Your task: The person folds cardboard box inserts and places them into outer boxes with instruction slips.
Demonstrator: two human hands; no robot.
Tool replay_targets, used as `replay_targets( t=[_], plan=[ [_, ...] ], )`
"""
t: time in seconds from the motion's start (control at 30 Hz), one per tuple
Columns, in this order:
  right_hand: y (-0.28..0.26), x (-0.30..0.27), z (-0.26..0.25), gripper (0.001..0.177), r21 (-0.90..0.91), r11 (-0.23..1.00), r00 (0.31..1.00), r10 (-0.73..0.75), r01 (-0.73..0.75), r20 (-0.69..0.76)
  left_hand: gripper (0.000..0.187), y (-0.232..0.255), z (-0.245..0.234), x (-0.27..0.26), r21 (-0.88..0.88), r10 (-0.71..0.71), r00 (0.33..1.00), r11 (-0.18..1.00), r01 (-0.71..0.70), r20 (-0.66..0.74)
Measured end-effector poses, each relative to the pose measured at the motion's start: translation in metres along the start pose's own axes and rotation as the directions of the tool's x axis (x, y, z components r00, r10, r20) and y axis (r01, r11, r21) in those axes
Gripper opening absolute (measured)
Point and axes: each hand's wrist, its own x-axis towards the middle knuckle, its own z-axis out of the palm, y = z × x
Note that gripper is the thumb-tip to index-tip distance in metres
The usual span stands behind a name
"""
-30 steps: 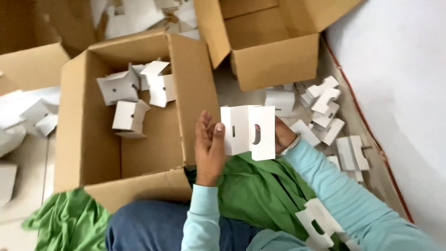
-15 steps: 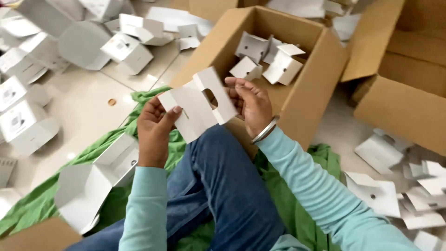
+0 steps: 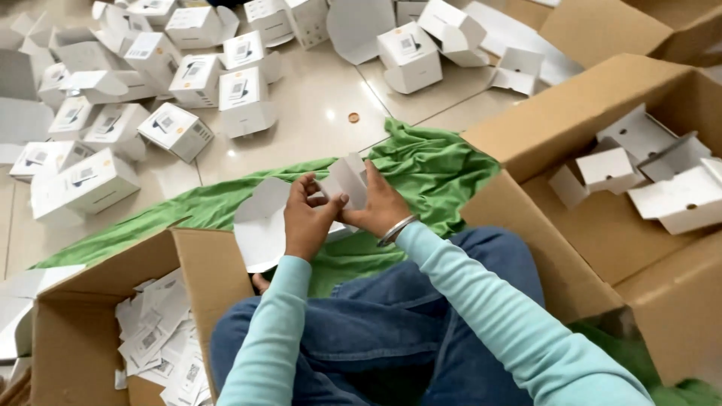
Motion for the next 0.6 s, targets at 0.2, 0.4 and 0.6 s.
replay_targets(
  t=[0.2,0.4,0.6],
  plan=[
    [0.082,0.016,0.082,0.111,0.228,0.938,0.963,0.268,-0.262,0.003,0.051,-0.104,-0.022,0.033,0.013,-0.153,0.987,0.988,0.154,-0.055],
    [0.064,0.036,0.098,0.111,-0.043,0.968,0.969,0.245,-0.245,-0.004,0.028,-0.147,-0.009,0.058,0.263,-0.217,0.958,0.929,0.262,-0.19],
    [0.059,0.056,0.117,0.106,-0.289,0.891,0.901,0.405,-0.351,0.154,0.029,-0.126,-0.008,0.063,0.319,-0.458,0.862,0.801,0.506,-0.217]
  ],
)
